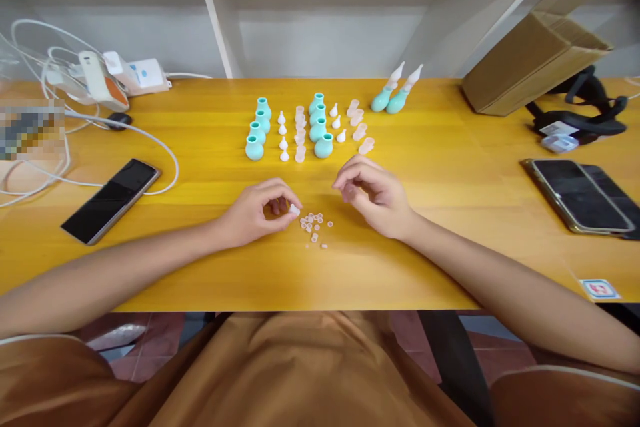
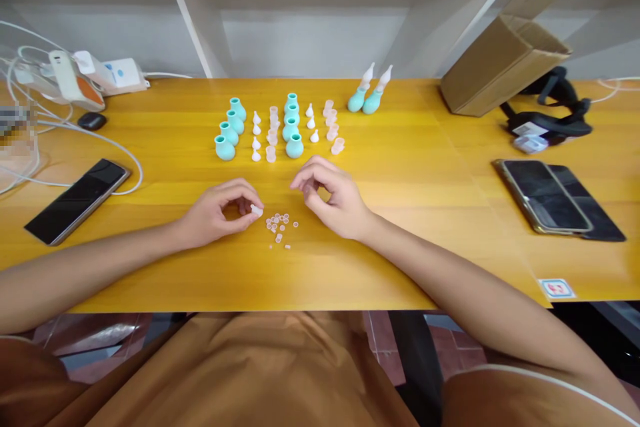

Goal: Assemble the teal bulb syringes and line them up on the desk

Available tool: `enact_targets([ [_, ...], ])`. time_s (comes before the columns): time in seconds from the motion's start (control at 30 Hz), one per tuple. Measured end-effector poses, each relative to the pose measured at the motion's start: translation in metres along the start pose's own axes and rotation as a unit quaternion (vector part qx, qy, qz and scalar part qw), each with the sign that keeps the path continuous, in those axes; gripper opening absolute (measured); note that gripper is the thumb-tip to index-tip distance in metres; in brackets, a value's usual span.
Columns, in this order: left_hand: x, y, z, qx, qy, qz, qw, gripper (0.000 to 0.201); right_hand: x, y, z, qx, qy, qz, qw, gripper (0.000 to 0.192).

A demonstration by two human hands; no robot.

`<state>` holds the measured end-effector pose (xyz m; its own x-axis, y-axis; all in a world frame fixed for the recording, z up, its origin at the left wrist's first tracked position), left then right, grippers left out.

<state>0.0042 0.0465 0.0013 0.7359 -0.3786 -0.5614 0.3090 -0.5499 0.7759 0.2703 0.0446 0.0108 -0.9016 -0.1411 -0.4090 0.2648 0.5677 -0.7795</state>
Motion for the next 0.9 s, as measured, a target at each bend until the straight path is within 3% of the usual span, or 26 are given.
enact_targets([
  [0.2, 0.0, 0.0, 0.0, -0.01, 0.003, -0.003, 1.0, 0.01, -0.002, 0.007, -0.003, -0.008, 0.03, -0.008, 0.999, 0.009],
  [0.5, 0.0, -0.003, 0.001, -0.002, 0.013, 0.002, 1.0, 0.005, -0.002, 0.015, -0.002, -0.005, 0.014, 0.013, 1.0, 0.02],
  [0.63, 0.001, -0.004, 0.001, -0.004, 0.016, 0.001, 1.0, 0.006, -0.006, 0.018, -0.004, -0.005, 0.026, 0.012, 1.0, 0.012],
  [0.73, 0.001, -0.004, 0.002, -0.001, 0.016, -0.003, 1.0, 0.006, -0.011, 0.02, -0.007, 0.018, 0.051, -0.007, 0.999, 0.009],
  [0.9, 0.001, -0.005, 0.002, 0.001, 0.018, -0.007, 1.0, 0.007, -0.027, 0.03, -0.013, 0.032, 0.139, -0.015, 0.99, 0.028],
])
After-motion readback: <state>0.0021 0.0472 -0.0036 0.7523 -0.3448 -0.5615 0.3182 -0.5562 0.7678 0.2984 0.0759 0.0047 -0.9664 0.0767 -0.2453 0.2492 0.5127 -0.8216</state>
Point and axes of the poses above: each hand's wrist, its own z-axis away from the middle knuckle, its own x-axis out of the palm, y = z × x, the point moved 2 cm from there along -z, towards the middle knuckle
